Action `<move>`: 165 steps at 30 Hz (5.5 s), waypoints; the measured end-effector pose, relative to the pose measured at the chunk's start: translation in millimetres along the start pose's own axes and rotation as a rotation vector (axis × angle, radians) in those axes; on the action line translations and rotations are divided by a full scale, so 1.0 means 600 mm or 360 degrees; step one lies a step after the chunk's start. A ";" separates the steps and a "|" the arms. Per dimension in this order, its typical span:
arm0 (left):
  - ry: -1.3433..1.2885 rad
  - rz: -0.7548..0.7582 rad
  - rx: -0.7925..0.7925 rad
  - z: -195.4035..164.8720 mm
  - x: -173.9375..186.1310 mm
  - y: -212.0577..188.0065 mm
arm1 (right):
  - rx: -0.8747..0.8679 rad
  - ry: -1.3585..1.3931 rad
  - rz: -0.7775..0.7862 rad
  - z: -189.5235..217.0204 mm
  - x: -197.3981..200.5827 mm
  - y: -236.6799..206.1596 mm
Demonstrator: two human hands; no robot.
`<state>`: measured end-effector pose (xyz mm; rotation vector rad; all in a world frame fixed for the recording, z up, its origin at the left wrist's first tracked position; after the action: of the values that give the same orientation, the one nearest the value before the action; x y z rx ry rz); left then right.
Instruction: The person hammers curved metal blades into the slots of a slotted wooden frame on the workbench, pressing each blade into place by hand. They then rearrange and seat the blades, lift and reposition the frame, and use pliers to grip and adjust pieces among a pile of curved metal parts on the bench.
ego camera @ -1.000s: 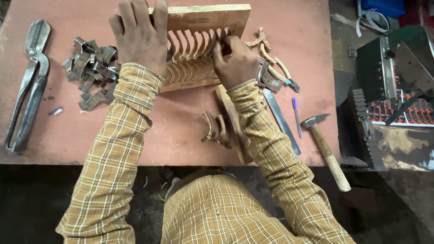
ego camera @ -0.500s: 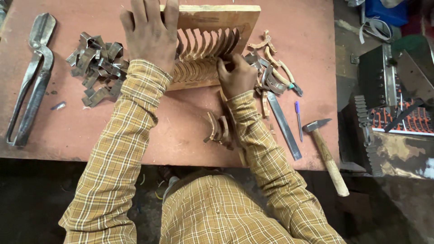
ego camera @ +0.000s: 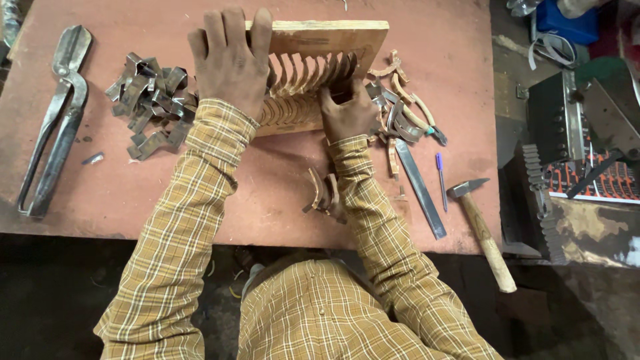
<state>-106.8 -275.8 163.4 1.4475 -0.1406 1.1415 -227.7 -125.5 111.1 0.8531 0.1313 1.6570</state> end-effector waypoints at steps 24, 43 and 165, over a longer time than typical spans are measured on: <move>-0.0737 -0.0170 -0.0112 -0.084 0.192 -0.258 | 0.1029 -0.0060 0.0511 -0.057 0.219 -0.061; -0.0590 -0.0081 0.0157 -0.037 0.133 -0.146 | 0.0203 -0.0908 0.1391 -0.126 0.018 -0.252; -0.0886 0.0299 0.0843 -0.111 0.103 -0.428 | 0.0618 -0.0306 0.1751 0.013 -0.054 -0.173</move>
<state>60.2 -121.3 13.8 2.2466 -0.3901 0.9303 -138.8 -127.5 48.4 1.5351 -0.2018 2.5913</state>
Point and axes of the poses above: each hand's wrist, its own y-axis towards the middle knuckle, its own x-axis out of the back of the hand, z = x × y, the point moved 4 cm from there along y, towards the middle knuckle, and after that the axes turned 6 degrees about y, right-handed, at the moved point
